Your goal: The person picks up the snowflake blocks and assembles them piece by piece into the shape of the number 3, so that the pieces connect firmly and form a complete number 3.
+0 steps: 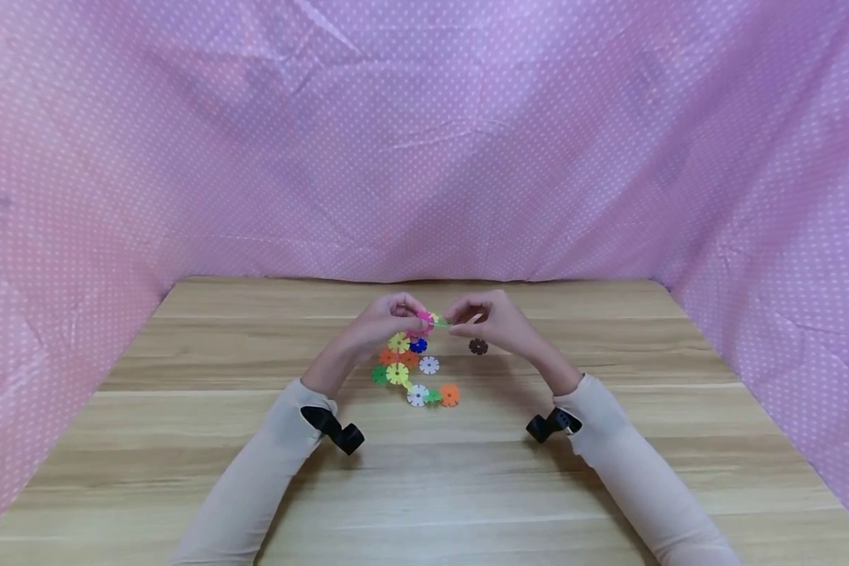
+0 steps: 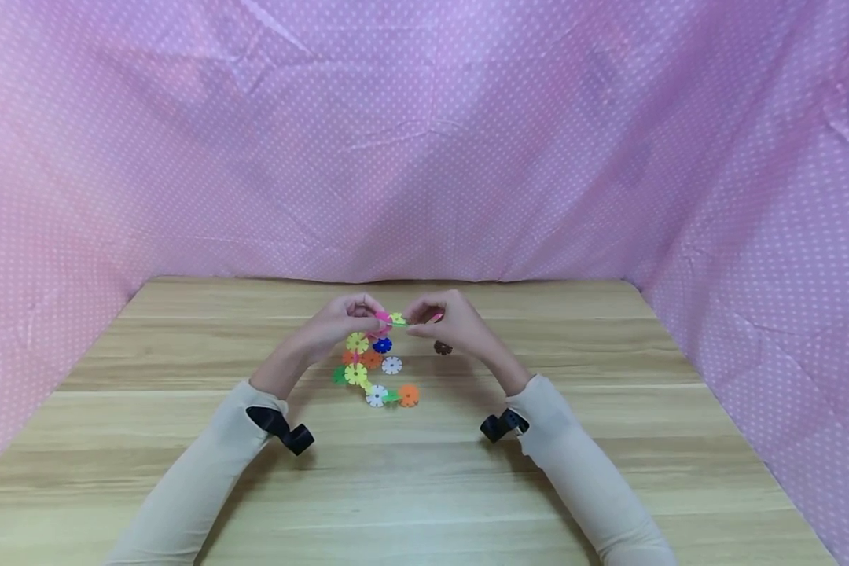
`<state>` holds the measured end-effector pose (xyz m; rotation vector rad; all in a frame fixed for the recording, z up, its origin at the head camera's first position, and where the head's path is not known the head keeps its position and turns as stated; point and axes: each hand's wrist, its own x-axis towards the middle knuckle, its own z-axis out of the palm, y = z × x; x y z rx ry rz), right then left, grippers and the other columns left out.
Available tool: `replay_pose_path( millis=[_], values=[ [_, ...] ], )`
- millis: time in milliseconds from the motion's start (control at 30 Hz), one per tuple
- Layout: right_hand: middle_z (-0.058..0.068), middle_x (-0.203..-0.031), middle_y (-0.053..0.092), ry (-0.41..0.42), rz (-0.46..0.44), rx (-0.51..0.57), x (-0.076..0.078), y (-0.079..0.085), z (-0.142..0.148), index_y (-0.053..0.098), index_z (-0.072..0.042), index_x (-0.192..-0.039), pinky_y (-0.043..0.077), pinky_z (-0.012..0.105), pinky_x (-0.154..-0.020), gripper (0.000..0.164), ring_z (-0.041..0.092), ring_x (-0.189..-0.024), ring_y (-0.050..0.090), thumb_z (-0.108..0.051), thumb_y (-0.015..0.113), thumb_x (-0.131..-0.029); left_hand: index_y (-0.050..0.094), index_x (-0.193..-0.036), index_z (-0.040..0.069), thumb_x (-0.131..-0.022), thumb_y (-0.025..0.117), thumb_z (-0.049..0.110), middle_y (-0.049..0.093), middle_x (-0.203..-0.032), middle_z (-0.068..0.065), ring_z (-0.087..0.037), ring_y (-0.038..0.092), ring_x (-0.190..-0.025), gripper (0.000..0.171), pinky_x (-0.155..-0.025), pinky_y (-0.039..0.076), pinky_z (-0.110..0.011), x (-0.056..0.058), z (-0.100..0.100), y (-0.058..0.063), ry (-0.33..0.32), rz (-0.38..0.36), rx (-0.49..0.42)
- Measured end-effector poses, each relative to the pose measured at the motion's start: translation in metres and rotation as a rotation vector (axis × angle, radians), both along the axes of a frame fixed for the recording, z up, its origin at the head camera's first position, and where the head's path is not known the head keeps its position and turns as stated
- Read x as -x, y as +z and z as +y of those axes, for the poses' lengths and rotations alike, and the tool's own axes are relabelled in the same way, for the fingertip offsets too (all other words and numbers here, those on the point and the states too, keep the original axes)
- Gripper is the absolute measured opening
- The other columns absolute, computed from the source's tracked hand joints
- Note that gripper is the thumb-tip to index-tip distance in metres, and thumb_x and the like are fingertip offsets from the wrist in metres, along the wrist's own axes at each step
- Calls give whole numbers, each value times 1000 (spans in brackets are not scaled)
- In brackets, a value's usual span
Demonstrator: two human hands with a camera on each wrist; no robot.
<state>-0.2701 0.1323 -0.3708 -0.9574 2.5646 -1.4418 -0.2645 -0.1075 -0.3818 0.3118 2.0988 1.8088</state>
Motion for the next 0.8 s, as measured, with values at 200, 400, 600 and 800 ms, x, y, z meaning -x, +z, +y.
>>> replay_pose_path(
  millis=[200,400,600,800],
  values=[
    [18,-101,76,49,-84,-94,11,3,14,75,3,-103,60,24,-75,17,18,-86,71,-1,78,-87,60,-114,3,-99,63,5,69,-101,-6,-18,66,-94,16,-89,58,-28,3,-1,-2,28,-11,8],
    [19,-96,74,129,-161,-219,24,-3,27,71,9,-107,59,23,-76,22,21,-86,69,2,77,-87,60,-115,4,-100,62,6,69,-101,-5,-16,67,-95,15,-89,58,-28,2,-2,-3,49,5,-2],
    [19,-96,70,94,-208,-328,29,-10,36,69,6,-112,56,24,-78,32,22,-88,65,2,80,-82,61,-113,4,-99,63,6,70,-98,-2,-14,68,-92,14,-88,59,-29,3,-2,-5,55,30,-13],
    [19,-101,69,79,-251,-399,32,-18,37,68,4,-117,54,27,-80,40,21,-90,62,-1,82,-80,61,-113,5,-99,63,6,70,-98,-2,-15,68,-93,15,-89,59,-31,2,-2,-6,54,27,-26]
  ],
)
